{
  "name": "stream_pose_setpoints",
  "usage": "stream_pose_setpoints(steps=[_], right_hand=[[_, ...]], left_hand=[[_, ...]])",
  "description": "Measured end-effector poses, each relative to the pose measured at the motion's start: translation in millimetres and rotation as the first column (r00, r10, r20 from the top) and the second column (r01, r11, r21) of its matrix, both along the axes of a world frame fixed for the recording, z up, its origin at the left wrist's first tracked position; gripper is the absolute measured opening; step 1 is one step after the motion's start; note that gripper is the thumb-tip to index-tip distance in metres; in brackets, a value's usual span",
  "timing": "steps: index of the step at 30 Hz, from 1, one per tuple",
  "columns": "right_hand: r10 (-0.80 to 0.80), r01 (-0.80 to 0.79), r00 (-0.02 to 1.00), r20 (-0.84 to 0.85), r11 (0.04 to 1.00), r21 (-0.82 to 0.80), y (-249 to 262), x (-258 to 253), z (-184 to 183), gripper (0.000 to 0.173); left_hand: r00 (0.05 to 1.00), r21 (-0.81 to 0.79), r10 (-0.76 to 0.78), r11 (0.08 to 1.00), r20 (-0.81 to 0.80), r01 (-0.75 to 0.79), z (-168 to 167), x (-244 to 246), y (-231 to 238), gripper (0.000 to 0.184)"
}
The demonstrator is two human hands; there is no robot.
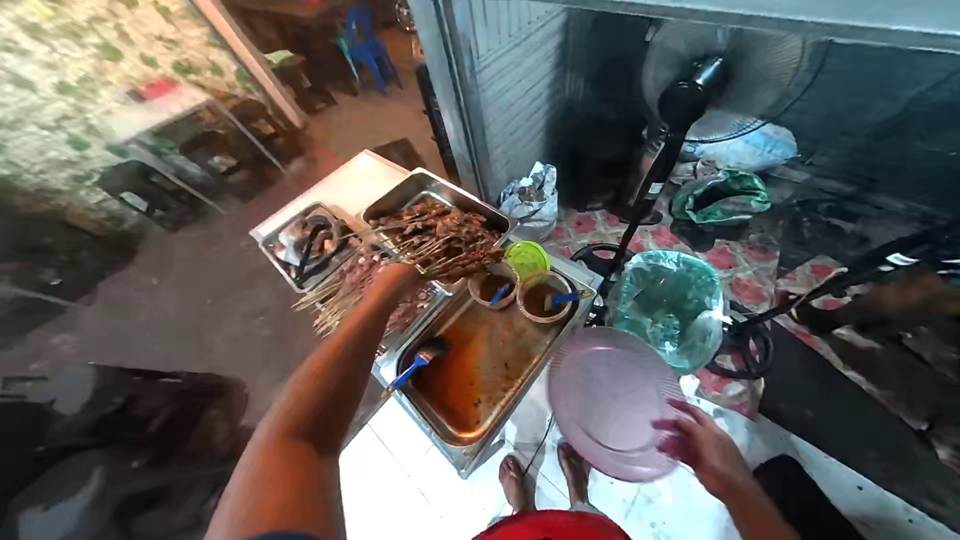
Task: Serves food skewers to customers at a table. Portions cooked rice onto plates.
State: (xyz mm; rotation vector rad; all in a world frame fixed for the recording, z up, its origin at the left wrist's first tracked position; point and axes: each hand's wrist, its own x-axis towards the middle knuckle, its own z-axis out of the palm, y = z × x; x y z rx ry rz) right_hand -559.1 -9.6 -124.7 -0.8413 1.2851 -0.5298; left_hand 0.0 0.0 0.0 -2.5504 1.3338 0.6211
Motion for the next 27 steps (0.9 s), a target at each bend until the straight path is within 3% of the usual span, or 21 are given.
stream_pose_setpoints(steps=[6,10,17,22,27], right_hand=[[0.118,-0.125,0.982,0.150,0.991,0.038,-31,141,-2,0.039],[0.154,-0.160,0.971,0.185,0.987,0.018,-40,198,6,0.041],[0.374,-0.355,0.908,0.188,0.926,-0.131,-21,255,16,0.044],[0.519,-0.491,0.837,0.172,0.852,-0.183,24,296,29,0.037],[0.598,-0.586,0.783,0.170,0.802,-0.117,96,356,40,0.036]], left_hand=[[0.950,-0.219,0.179,0.946,-0.255,-0.237,-13,-36,65,0.031],[0.838,-0.258,0.301,0.856,-0.456,-0.448,-27,-85,109,0.038],[0.750,-0.217,0.529,0.740,-0.397,-0.637,-29,-156,179,0.036],[0.621,-0.214,0.655,0.594,-0.430,-0.775,-29,-162,245,0.041],[0.529,-0.189,0.723,0.502,-0.445,-0.844,-33,-145,330,0.047]])
